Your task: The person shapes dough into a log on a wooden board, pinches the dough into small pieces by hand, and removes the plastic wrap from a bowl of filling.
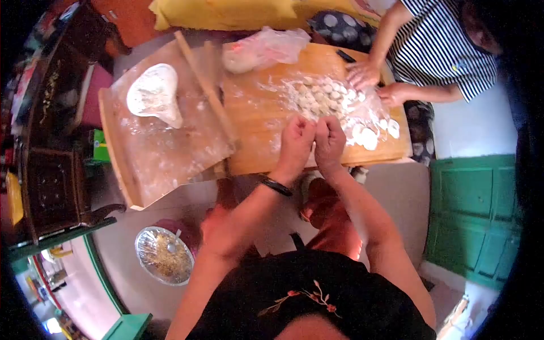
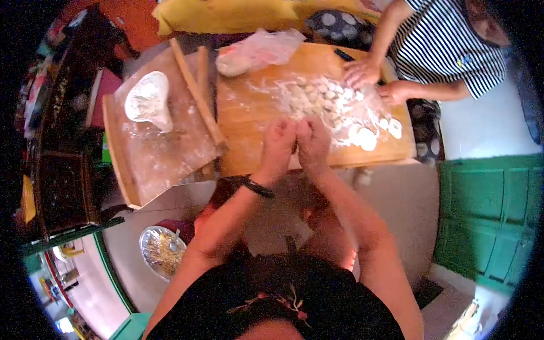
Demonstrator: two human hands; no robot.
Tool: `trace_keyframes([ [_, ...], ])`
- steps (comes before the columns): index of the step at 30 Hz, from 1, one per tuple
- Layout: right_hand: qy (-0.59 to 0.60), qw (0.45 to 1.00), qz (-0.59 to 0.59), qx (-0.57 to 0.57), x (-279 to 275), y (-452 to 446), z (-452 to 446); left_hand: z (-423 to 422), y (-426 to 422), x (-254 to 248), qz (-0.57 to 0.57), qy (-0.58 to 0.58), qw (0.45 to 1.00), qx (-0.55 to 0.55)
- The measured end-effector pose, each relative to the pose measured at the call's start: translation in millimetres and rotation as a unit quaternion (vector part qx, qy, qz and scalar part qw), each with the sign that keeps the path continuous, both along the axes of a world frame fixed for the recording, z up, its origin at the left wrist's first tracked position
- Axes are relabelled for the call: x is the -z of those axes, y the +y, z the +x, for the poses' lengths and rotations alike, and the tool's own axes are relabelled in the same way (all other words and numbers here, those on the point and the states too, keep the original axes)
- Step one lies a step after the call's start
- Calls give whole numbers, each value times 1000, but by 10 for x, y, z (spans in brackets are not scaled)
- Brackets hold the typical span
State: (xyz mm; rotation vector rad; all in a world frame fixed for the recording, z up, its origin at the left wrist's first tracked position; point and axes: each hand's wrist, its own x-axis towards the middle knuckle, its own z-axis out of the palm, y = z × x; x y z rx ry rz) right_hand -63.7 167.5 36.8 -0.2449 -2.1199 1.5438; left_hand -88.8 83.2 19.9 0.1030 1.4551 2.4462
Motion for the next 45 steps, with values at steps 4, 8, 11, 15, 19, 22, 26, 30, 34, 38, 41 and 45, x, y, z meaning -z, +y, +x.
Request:
trace_keyframes([
  [4,-34,999,-19,21,77,148,-108,113,-54,-364,-105,219,970,-7],
  [8,21,994,101,-44,321,321,-161,225,113,-697,-109,372,920,50],
  [11,-130,985,85,76,194,495,-30,23,-215,-633,-12,106,986,129],
  [15,-137,980,-131,63,123,970,-2,-94,-308,-492,51,-36,992,108],
  [19,-170,973,-125,93,142,1116,117,-185,-342,-136,8,-139,987,82],
  [22,-191,962,-181,79,291,1244,148,-241,-314,3,31,-195,979,58],
  [26,-128,983,53,119,446,1328,73,-186,-280,20,3,-211,977,34],
  [30,-144,983,93,66,355,1171,-35,-250,-286,160,-31,-180,982,43],
  [34,-45,969,243,-5,547,1144,-133,-246,-249,258,-43,-149,986,54],
  [38,-48,964,257,-40,607,1057,-261,-231,-235,193,-148,-139,976,76],
  [41,-49,943,326,-42,441,950,-274,-207,-205,295,-159,-123,977,77],
  [45,-51,971,235,-6,405,951,-367,-251,-170,372,-137,-131,980,57],
])
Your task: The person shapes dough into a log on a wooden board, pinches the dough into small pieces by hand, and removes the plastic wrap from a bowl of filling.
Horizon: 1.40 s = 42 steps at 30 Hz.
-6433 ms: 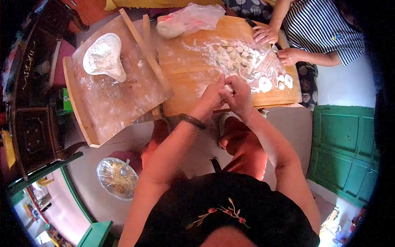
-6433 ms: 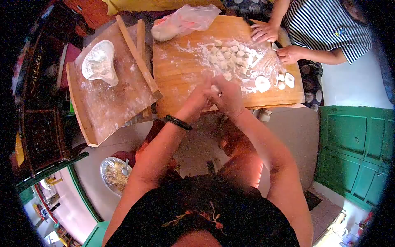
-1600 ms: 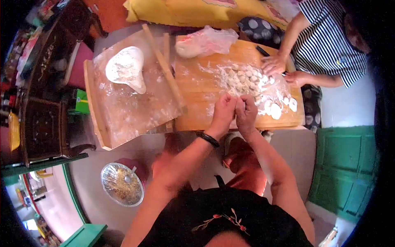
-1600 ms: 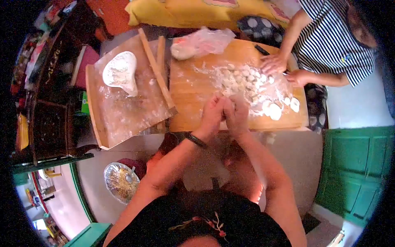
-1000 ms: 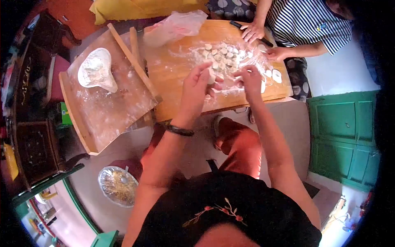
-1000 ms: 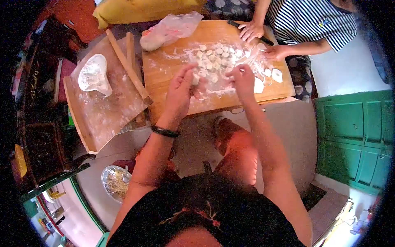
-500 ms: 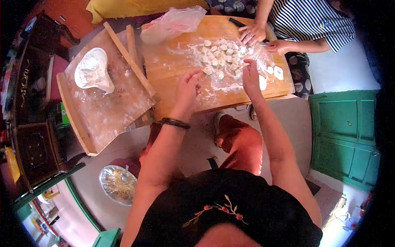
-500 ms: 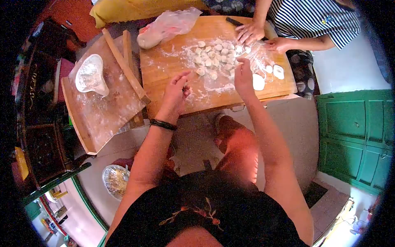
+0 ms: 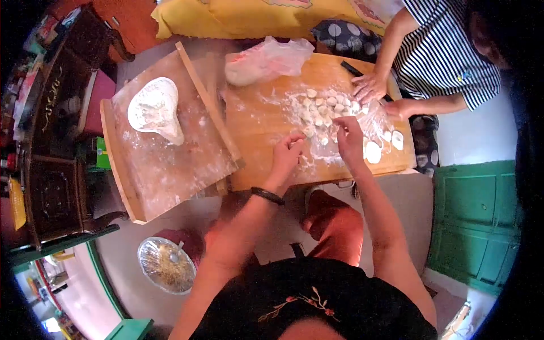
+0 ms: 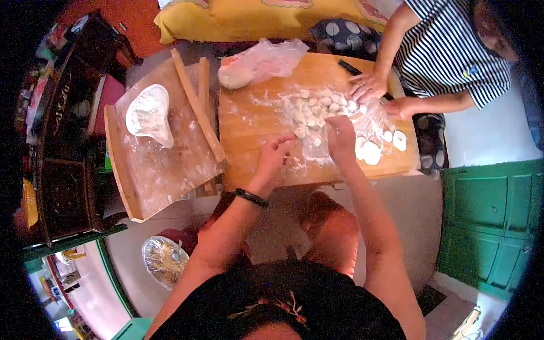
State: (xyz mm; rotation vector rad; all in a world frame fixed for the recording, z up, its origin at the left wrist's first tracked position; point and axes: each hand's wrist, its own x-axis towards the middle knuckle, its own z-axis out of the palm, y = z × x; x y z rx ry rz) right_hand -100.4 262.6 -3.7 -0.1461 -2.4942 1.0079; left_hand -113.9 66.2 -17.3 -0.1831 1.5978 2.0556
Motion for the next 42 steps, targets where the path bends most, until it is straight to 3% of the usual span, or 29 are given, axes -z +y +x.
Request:
trace_keyframes([
  [4,3,993,-118,-18,-335,-164,-624,-83,43,30,6,7,1000,-27],
  [8,161,978,-78,-104,-548,-221,-1776,-105,74,70,37,33,997,-64],
  [11,44,995,-36,-85,-356,-190,-2354,-128,50,66,54,18,996,-62],
  [14,-46,996,76,-12,-382,-474,-2194,-132,59,156,29,25,998,-54],
  [15,-144,986,-17,-83,-265,-433,-2206,-130,73,196,13,33,998,-53],
  [18,-167,971,78,-154,-302,-692,-1734,-132,88,264,-17,98,994,-44],
  [21,-123,944,95,-292,-142,-743,-1481,-155,63,225,-16,82,996,-36],
  [24,-70,976,142,-153,-193,-675,-1395,-170,-10,96,-16,65,996,-56],
  [25,-117,981,68,-137,-293,-629,-1431,-170,-16,99,-7,68,996,-63],
  [28,-115,987,112,-9,-367,-475,-1458,-203,-18,54,17,68,995,-66],
  [32,-79,986,-10,143,32,-166,-1858,-237,8,-43,57,53,995,-63],
  [33,-162,977,-100,91,-3,-137,-1910,-251,28,-58,74,53,994,-68],
  [36,-240,925,-289,-47,497,124,-2235,-295,159,-140,112,9,992,-61],
  [39,-180,957,-209,-92,-125,-172,-2226,-387,284,-423,151,-39,987,-50],
  [42,-106,972,-133,-162,-743,-336,-2251,-661,382,-614,181,-12,983,-30],
])
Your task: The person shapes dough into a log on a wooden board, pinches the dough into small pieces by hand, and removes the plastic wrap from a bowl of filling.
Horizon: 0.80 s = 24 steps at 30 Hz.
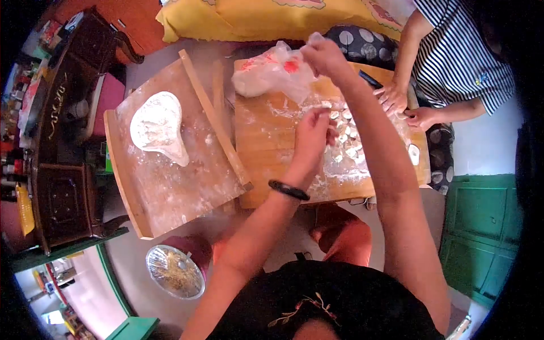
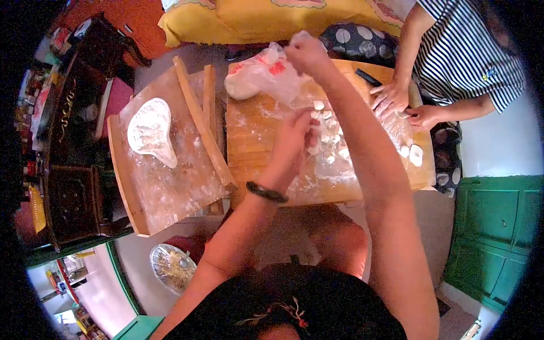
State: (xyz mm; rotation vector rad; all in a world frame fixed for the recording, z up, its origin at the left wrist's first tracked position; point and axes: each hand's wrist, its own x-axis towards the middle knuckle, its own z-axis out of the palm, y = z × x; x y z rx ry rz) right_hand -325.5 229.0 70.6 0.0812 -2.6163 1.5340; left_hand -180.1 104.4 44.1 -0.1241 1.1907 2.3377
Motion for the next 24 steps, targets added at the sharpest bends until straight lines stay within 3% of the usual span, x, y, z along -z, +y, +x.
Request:
trace_keyframes([
  [3,-72,983,-158,-57,-560,-135,-13,-323,160,-116,7,40,999,-37],
  [6,-66,975,-203,-68,-624,-203,-206,-698,272,-277,41,10,994,-105],
  [7,-69,978,-173,-96,-642,-190,-235,-824,252,-284,101,-7,989,-108],
  [10,-60,980,-186,-36,-669,-312,-129,-1097,259,-395,144,-19,974,-175],
  [11,-52,978,-180,-95,-539,-220,-217,-1304,285,-212,189,41,969,-154],
  [14,-69,964,-219,-136,-423,-83,-242,-1345,275,-440,237,-32,937,-253],
  [18,-64,953,-291,-55,-513,-73,-58,-1504,44,1,193,-134,916,-325],
  [19,-56,950,-302,-55,-507,-58,-37,-1566,-26,429,155,-98,944,-274],
  [22,-31,955,-290,-56,-431,-87,-38,-1449,-75,438,192,-154,901,-356],
  [24,-27,959,-274,-60,-411,-133,-7,-1479,-104,462,158,-134,916,-343],
])
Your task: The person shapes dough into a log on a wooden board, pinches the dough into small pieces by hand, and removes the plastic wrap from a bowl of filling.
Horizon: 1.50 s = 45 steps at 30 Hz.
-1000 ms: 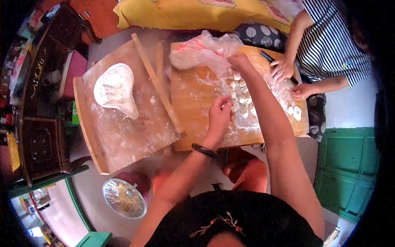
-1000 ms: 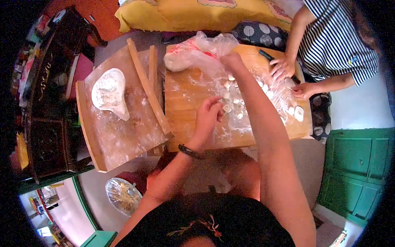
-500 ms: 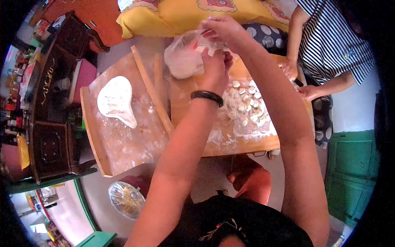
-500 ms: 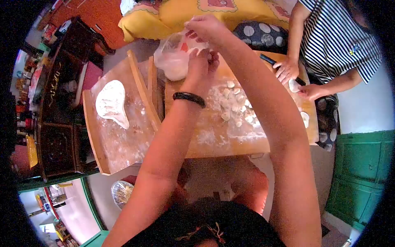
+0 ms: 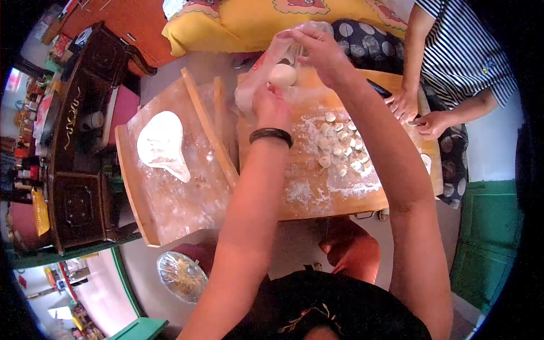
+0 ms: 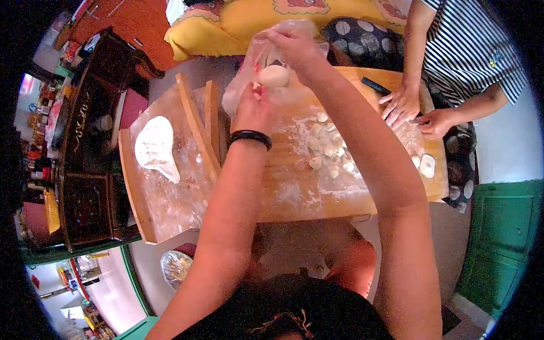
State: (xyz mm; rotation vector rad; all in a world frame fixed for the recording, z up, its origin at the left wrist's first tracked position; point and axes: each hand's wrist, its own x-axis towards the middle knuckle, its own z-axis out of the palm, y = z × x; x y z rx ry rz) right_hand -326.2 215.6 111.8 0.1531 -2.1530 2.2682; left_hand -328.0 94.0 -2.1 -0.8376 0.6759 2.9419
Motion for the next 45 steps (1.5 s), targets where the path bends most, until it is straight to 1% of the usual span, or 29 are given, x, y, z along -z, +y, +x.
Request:
trace_keyframes([
  [2,-2,1000,7,-13,-73,-71,80,168,-2,-425,-95,15,995,25],
  [4,8,1000,7,-16,-82,-73,99,-42,38,-297,-109,76,991,11],
  [6,19,1000,7,-20,-60,-78,110,-152,66,-172,-172,148,974,6],
  [8,34,999,8,-25,-27,-72,118,-169,90,-88,-280,228,932,9],
  [9,36,999,15,-23,-17,-73,133,-158,35,-114,-451,216,865,40],
  [10,38,999,23,-21,-12,-72,155,-138,-68,-198,-605,196,768,71],
  [11,42,998,31,-19,-13,-69,158,-148,-142,-250,-739,171,645,99],
  [13,53,997,45,-21,11,-63,164,-435,-187,114,-834,227,497,71],
  [15,50,998,22,-15,18,-72,198,-498,-200,358,-841,243,471,105],
  [17,36,999,-41,1,-9,-105,256,-501,-213,549,-766,219,570,200],
  [20,22,983,-175,-51,364,-28,230,-332,-227,343,-771,219,551,232],
  [22,50,996,-67,-13,693,36,190,-632,-252,680,-752,314,554,168],
  [23,62,998,-14,4,856,49,168,-684,-213,767,-785,322,520,96],
  [24,78,996,39,20,963,47,131,-597,-197,569,-828,269,477,121],
  [25,127,978,100,129,1036,38,101,-510,-181,368,-867,217,423,149],
  [26,172,943,160,237,1096,36,83,-422,-164,162,-898,168,365,180],
  [28,228,891,216,328,1037,4,104,-268,-219,-40,-901,143,363,193],
  [29,243,893,213,313,996,-8,133,-325,-232,51,-901,136,348,219],
  [30,258,895,210,298,931,-42,183,-380,-233,181,-875,127,392,255],
  [31,215,924,216,232,909,-69,244,-396,-230,259,-845,117,433,291],
  [33,203,933,279,99,978,-82,242,-408,-217,319,-800,112,481,340],
  [34,195,930,309,32,1039,-86,238,-302,-213,141,-788,115,490,355],
  [35,216,922,320,16,1136,-79,172,-206,-211,31,-775,117,499,370],
  [38,287,915,276,69,1193,-236,-37,-31,-96,25,-706,125,648,259],
  [39,255,917,303,53,1219,-229,-113,-377,-102,626,-759,141,601,208],
  [41,190,916,353,20,1298,-209,-314,-171,-37,375,-697,167,672,188],
  [42,118,949,290,27,1504,-175,-498,-73,4,290,-662,178,706,178],
  [43,87,955,281,23,1524,-154,-549,-62,10,376,-729,177,639,169],
  [45,77,953,292,7,1525,-123,-565,-51,-21,407,-747,198,608,182],
])
